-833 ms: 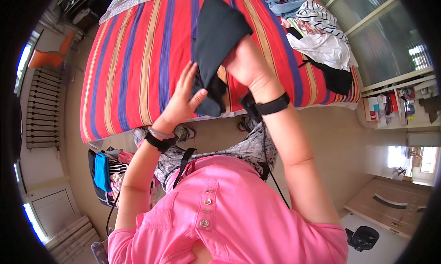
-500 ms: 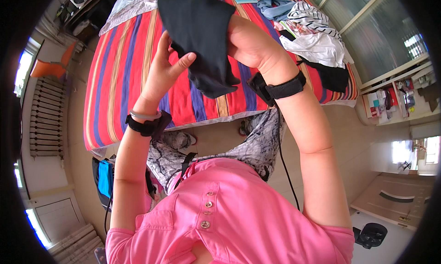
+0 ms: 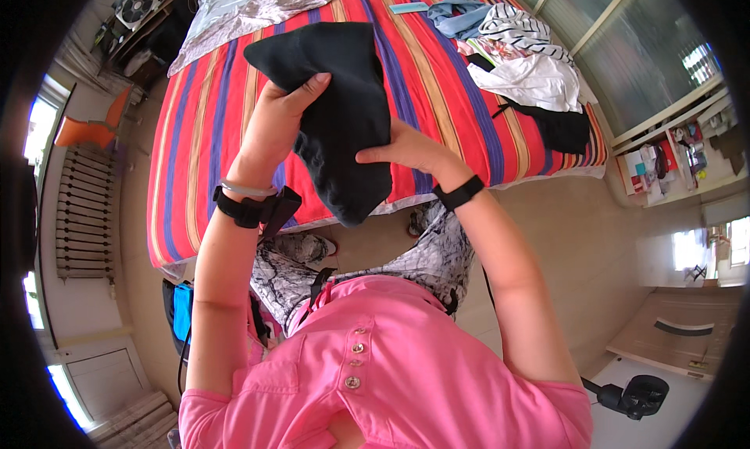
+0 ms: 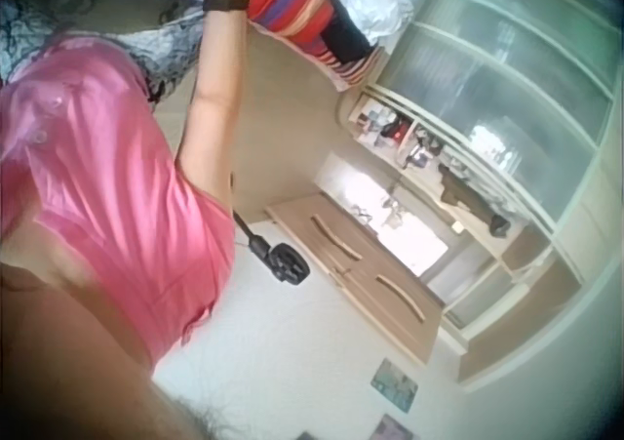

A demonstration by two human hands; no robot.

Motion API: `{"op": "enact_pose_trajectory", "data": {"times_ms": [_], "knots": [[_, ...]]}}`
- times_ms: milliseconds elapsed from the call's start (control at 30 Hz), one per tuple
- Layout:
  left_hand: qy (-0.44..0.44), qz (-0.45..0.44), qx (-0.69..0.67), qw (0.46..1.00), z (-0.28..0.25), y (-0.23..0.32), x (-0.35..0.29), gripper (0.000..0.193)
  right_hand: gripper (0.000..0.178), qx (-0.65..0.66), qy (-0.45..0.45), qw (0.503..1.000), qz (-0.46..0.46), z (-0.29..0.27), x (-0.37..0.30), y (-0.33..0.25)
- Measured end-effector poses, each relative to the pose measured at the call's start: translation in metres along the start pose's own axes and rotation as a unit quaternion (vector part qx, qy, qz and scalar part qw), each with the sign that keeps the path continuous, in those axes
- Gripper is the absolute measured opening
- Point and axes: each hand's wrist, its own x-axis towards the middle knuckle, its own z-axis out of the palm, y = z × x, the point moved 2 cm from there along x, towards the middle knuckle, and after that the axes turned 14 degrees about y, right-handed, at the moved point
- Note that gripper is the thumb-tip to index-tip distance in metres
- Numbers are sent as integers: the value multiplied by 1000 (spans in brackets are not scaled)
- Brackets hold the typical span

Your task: Folding various pieces of clothing on a bed.

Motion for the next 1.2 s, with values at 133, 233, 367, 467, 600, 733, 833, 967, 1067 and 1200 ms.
{"op": "enact_pose_trajectory", "data": {"times_ms": [133, 233, 367, 467, 600, 733, 833, 967, 1067, 1200], "knots": [[-14, 44, 23, 999, 4, 4, -3, 18, 58, 8, 69, 997, 16, -8, 13, 40], [-55, 207, 162, 963, -17, 17, -7, 23, 29, -17, 217, 971, -99, -40, 34, 33], [-206, 196, 120, 951, -65, -8, -17, 20, 24, -125, 285, 920, -239, -41, 30, 58], [-159, -16, 183, 970, -96, -55, -65, 21, 25, -238, 196, 924, -227, -15, -3, 111], [-122, -194, 196, 953, -156, -141, -120, 28, 44, -408, 25, 894, -181, 37, -48, 174], [-177, -170, 287, 926, -148, -156, -109, 30, 51, -314, 23, 942, -119, 53, -55, 181], [-141, -44, 312, 938, -106, -150, -60, 22, 37, -47, 171, 984, 20, 37, -57, 190], [-84, 94, 367, 922, -42, -177, 14, 19, 31, 2, 303, 948, 97, 4, -57, 187], [-35, 184, 552, 813, -36, -229, 34, 34, 34, -121, 451, 884, 3, -10, -54, 167], [38, 261, 677, 687, -28, -233, 4, 66, 39, -280, 398, 861, -147, -7, -39, 122]]}}
